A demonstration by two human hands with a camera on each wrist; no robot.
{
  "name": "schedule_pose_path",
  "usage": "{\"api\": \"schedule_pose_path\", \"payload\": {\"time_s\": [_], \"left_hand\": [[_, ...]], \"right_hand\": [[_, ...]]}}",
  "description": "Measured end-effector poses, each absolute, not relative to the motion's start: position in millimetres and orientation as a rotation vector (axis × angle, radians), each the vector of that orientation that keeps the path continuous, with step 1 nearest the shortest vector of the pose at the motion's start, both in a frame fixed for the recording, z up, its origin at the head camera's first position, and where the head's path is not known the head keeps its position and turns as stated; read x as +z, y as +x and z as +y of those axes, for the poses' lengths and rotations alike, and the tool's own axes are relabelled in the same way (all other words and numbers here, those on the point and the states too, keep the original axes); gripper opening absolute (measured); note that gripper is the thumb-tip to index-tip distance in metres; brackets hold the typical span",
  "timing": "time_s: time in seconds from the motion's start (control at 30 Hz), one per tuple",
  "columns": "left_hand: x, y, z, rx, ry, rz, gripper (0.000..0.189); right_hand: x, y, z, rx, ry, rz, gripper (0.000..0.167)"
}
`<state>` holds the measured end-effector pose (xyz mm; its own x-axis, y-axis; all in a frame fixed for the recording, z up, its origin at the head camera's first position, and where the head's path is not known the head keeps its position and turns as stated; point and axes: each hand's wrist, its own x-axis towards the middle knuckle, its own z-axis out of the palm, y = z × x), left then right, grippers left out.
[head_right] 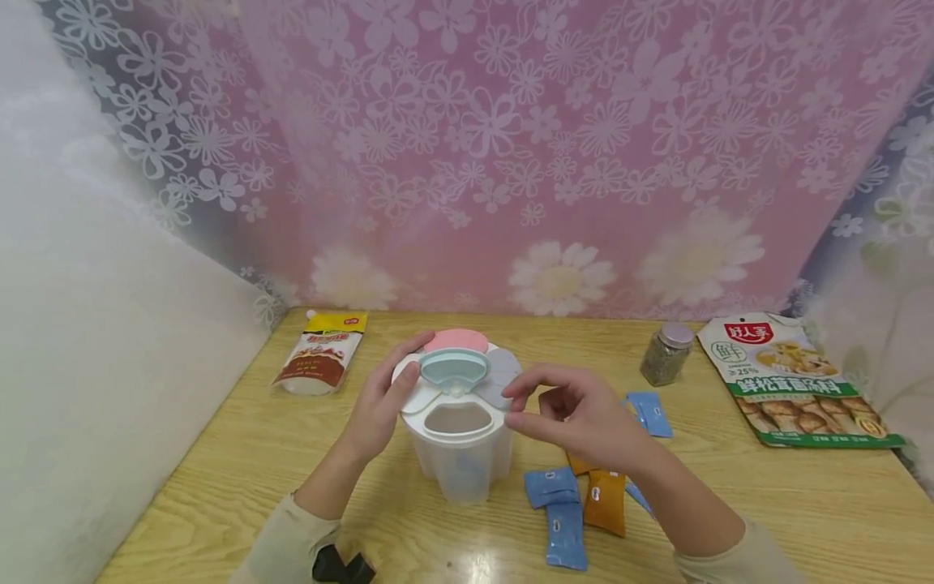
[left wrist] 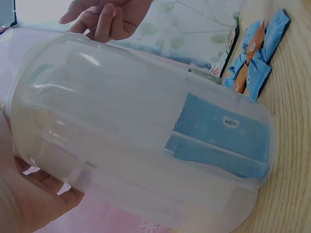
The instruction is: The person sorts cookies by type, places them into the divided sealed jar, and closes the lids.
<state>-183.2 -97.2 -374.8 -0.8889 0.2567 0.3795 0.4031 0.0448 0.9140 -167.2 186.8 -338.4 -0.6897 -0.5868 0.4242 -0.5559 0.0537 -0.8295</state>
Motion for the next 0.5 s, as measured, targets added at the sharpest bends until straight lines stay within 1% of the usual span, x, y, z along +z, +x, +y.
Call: {"api": "schedule_pose_path", "payload": {"time_s": [0.23, 0.3, 0.5], "left_hand": [[-375, -184, -98, -1.972, -0.705, -2.174, 0.046], [-374, -184, -97, -1.971, -0.707, -2.177, 0.047], [-376, -184, -97, -1.971, -0.712, -2.168, 0.047]], "right_hand": [[-349, -172, 207, -1.769, -1.41, 2.014, 0.044], [-354, -173, 212, -1.758, -1.402, 1.962, 0.045], [-375, -174, 224, -1.695, -1.192, 1.939, 0.036]]}}
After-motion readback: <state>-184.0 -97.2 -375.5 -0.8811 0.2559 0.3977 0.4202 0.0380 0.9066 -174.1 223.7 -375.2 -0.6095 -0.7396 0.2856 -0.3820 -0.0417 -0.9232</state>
